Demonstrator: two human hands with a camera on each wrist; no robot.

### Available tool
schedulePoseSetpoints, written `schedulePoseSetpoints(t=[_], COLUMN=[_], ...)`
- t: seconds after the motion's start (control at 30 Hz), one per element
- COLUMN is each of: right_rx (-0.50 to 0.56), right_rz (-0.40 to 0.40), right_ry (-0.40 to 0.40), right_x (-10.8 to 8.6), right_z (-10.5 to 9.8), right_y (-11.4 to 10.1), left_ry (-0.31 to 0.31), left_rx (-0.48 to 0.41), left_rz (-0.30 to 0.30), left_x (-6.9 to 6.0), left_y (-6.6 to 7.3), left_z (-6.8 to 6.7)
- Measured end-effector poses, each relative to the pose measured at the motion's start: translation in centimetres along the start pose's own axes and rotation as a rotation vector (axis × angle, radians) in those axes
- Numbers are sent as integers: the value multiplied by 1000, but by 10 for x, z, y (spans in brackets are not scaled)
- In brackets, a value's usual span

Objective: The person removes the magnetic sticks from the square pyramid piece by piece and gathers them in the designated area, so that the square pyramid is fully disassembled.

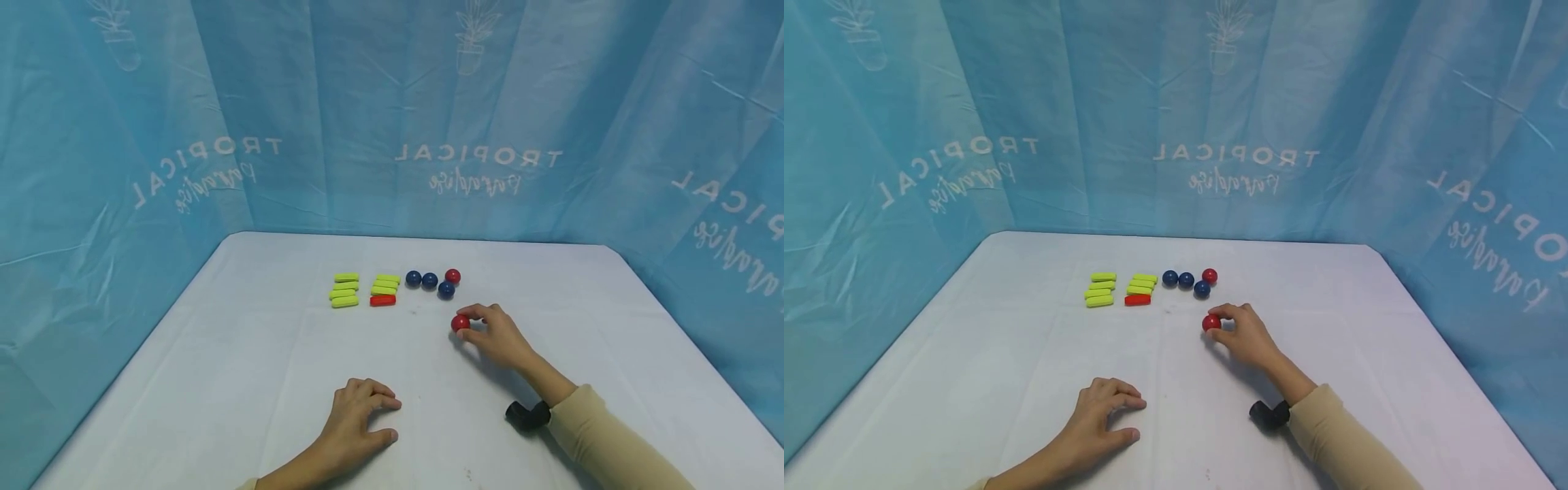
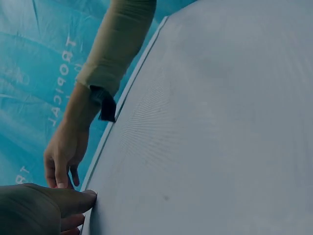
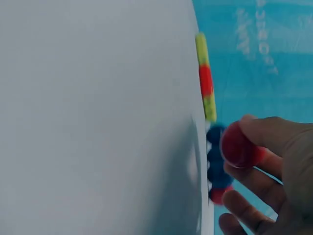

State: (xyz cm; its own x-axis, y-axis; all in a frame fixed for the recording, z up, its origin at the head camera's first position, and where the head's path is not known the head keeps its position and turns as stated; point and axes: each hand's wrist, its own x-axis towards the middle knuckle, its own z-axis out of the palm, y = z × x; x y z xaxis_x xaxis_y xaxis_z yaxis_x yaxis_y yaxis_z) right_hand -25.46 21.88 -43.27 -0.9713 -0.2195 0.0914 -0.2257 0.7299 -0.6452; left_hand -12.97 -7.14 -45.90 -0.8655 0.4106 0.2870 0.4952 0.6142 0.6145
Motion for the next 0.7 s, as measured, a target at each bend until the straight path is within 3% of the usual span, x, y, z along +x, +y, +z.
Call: schedulePoseSetpoints(t=[0.27,0.47,0.7], right_rx=[76,127,108], right_rz=[107,207,239], right_ry=[98,100,96], right_x=[42,60,72], right_z=[-11,-12,-10], right_y=[16,23,25], left_ry=[11,0,12], left_rx=[14,20,24], left_rz=[9,-1,-2], left_x=[0,0,-1], left_y=[2,1,0], left_z=[-1,0,1])
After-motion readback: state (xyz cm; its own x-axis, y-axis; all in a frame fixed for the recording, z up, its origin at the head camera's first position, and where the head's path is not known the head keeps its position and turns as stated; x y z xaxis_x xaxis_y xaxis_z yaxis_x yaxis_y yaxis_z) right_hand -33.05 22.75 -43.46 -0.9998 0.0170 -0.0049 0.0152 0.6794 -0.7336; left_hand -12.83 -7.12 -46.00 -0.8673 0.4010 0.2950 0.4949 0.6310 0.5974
